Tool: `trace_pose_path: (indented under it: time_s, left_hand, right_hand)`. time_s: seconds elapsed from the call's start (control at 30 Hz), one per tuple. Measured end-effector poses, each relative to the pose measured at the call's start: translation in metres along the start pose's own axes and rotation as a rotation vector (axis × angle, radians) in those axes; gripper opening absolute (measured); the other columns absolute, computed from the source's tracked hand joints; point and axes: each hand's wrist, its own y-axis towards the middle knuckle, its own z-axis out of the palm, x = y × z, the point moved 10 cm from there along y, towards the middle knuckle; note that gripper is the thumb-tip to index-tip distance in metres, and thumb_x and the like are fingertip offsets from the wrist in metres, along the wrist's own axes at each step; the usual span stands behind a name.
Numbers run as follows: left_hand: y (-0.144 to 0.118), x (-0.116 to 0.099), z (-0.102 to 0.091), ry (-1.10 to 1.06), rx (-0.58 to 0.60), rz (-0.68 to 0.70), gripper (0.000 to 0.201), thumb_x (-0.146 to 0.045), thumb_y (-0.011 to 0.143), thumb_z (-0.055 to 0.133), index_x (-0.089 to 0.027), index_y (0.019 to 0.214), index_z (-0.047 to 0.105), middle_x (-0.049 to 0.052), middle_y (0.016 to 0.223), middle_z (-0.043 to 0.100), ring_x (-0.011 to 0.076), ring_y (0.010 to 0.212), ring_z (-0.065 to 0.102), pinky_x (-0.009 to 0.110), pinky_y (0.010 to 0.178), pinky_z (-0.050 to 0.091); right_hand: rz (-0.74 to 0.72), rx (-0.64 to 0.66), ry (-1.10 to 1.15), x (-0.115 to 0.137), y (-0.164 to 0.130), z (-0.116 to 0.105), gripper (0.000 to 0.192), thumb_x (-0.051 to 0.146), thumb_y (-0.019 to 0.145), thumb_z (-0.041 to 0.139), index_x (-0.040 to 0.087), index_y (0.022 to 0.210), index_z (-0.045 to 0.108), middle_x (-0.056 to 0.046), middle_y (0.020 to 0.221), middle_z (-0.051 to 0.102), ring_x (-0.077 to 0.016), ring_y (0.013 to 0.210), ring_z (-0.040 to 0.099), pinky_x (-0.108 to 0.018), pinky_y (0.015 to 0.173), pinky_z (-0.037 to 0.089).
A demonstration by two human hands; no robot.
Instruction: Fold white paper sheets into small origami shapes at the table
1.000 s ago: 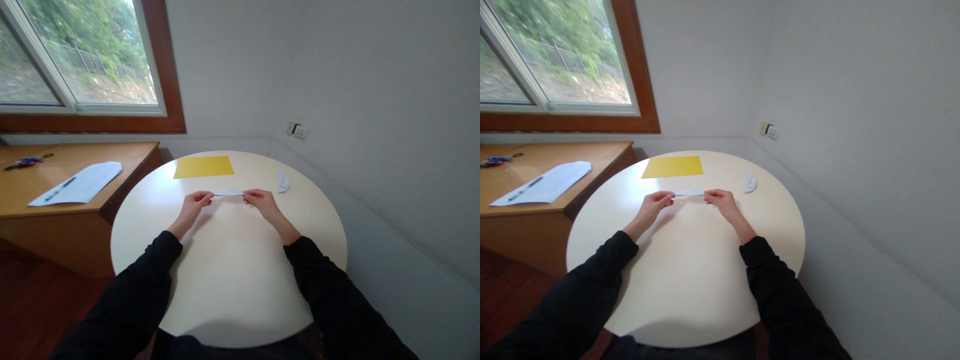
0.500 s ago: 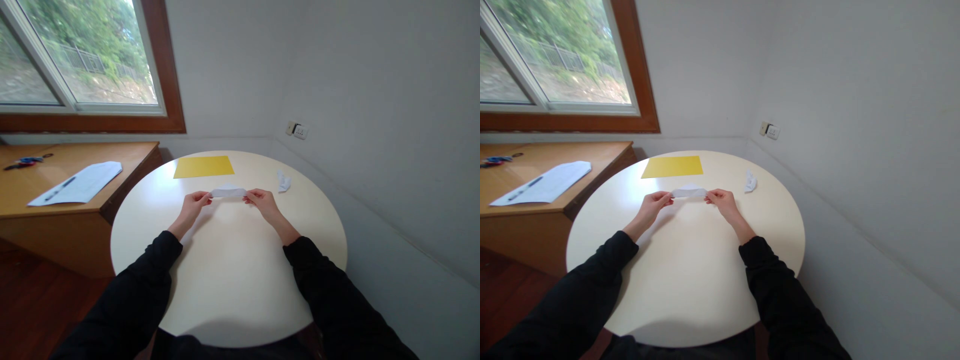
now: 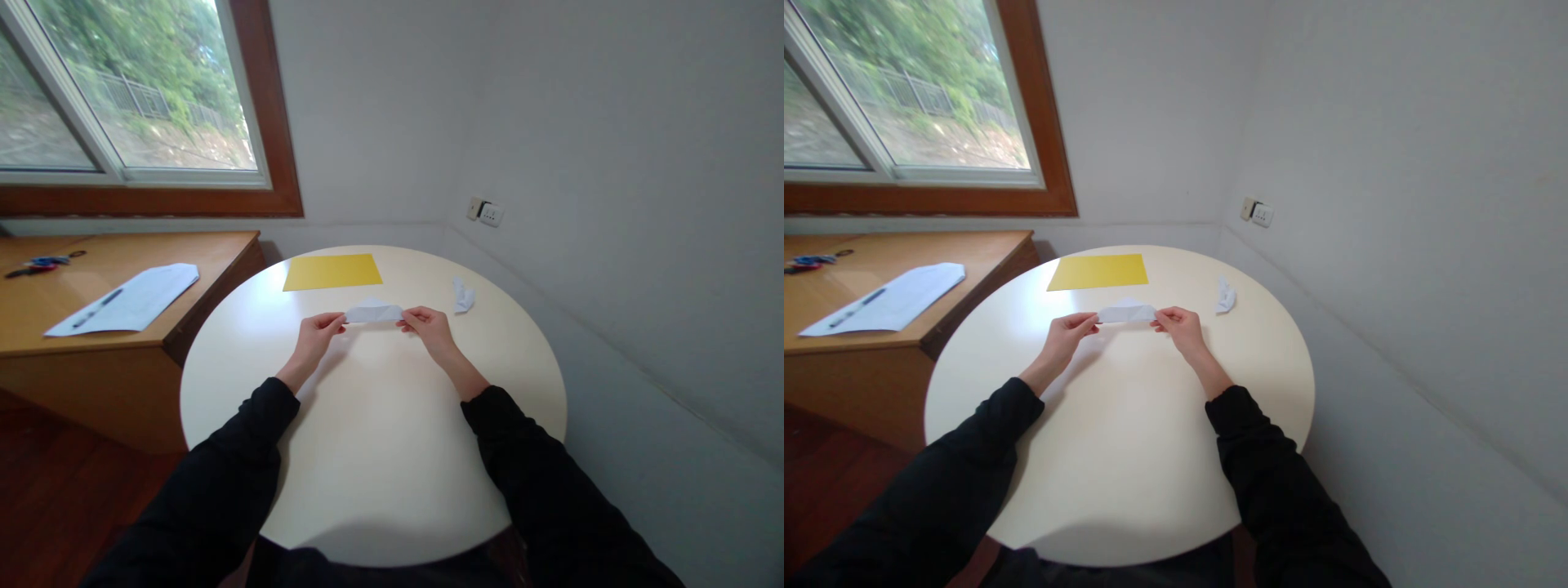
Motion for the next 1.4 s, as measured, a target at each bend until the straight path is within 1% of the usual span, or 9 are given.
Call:
trace_pose_path:
  time_s: [0.2,0.33,0.47,0.77,0.93,1.07,1.17,1.27,1.4]
  left_hand:
    - [-0.002,-0.005,0.001,-0.013,-0.013,0.014,0.032,-0.035,0.058,0.070,-0.011,0.079,0.066,0.006,0.073,0.064,0.0125,0.060,0.054,0.032,0.067,0.045]
    - [-0.003,-0.008,0.001,0.034,-0.009,0.027,0.029,-0.033,0.061,0.067,-0.012,0.082,0.064,0.003,0.067,0.062,0.0128,0.060,0.055,0.030,0.064,0.045]
    - [-0.004,-0.009,0.001,0.044,-0.008,0.022,0.032,-0.031,0.062,0.066,-0.012,0.087,0.062,0.002,0.063,0.060,0.0136,0.060,0.056,0.029,0.064,0.045]
    - [-0.004,-0.006,0.002,0.046,0.001,0.005,0.039,-0.031,0.062,0.066,-0.009,0.094,0.064,0.006,0.073,0.064,0.0146,0.064,0.058,0.034,0.071,0.047]
    - [-0.004,0.003,0.010,-0.012,0.081,-0.059,0.041,-0.031,0.063,0.066,-0.008,0.097,0.063,0.008,0.080,0.065,0.0135,0.066,0.058,0.034,0.074,0.048]
    - [-0.005,0.008,0.021,0.003,0.203,-0.066,0.037,-0.037,0.063,0.067,-0.009,0.088,0.065,0.008,0.081,0.065,0.0131,0.065,0.057,0.031,0.070,0.047]
    - [-0.006,0.010,0.023,0.049,0.233,-0.063,0.036,-0.041,0.063,0.067,-0.011,0.081,0.066,0.007,0.076,0.063,0.0138,0.065,0.057,0.030,0.068,0.046]
    - [-0.009,0.009,0.026,0.053,0.252,-0.075,0.034,-0.041,0.062,0.068,-0.012,0.078,0.065,0.005,0.074,0.063,0.0141,0.065,0.058,0.030,0.067,0.046]
    - [-0.015,0.006,0.036,0.046,0.315,-0.095,0.028,-0.037,0.062,0.069,-0.012,0.073,0.063,0.003,0.069,0.061,0.0124,0.063,0.056,0.028,0.067,0.046]
  right_hand:
    - [0.010,0.004,0.048,0.000,0.000,0.002,0.034,0.042,0.052,0.075,0.015,0.069,0.062,-0.003,0.060,0.065,-0.0146,0.059,0.062,-0.029,0.061,0.051]
    - [0.011,0.003,0.044,-0.001,0.000,0.002,0.035,0.042,0.052,0.075,0.015,0.069,0.061,-0.003,0.060,0.065,-0.0148,0.058,0.062,-0.030,0.062,0.051]
    - [0.011,0.003,0.051,0.000,-0.001,0.002,0.035,0.042,0.052,0.075,0.015,0.069,0.061,-0.003,0.061,0.065,-0.0146,0.058,0.062,-0.030,0.061,0.051]
    - [-0.005,-0.009,0.038,0.003,-0.001,0.000,0.035,0.040,0.052,0.075,0.016,0.073,0.061,-0.002,0.063,0.065,-0.0139,0.056,0.061,-0.030,0.060,0.051]
    - [-0.013,-0.003,0.010,0.003,0.000,0.001,0.035,0.041,0.053,0.075,0.016,0.072,0.061,-0.002,0.062,0.064,-0.0132,0.055,0.060,-0.029,0.058,0.050]
    - [-0.032,0.024,-0.020,0.005,-0.001,0.004,0.036,0.042,0.051,0.075,0.016,0.071,0.061,-0.002,0.061,0.064,-0.0141,0.055,0.060,-0.030,0.058,0.050]
    - [-0.034,0.053,-0.039,0.006,-0.003,0.008,0.035,0.041,0.053,0.074,0.015,0.072,0.062,-0.003,0.062,0.064,-0.0142,0.056,0.061,-0.030,0.059,0.049]
    - [-0.034,0.053,-0.060,0.007,-0.005,0.009,0.034,0.040,0.055,0.072,0.016,0.078,0.062,-0.002,0.065,0.064,-0.0134,0.058,0.060,-0.028,0.059,0.047]
    - [-0.041,0.055,-0.077,0.005,-0.007,0.013,0.040,0.038,0.058,0.070,0.018,0.092,0.061,-0.001,0.070,0.065,-0.0130,0.061,0.060,-0.026,0.060,0.046]
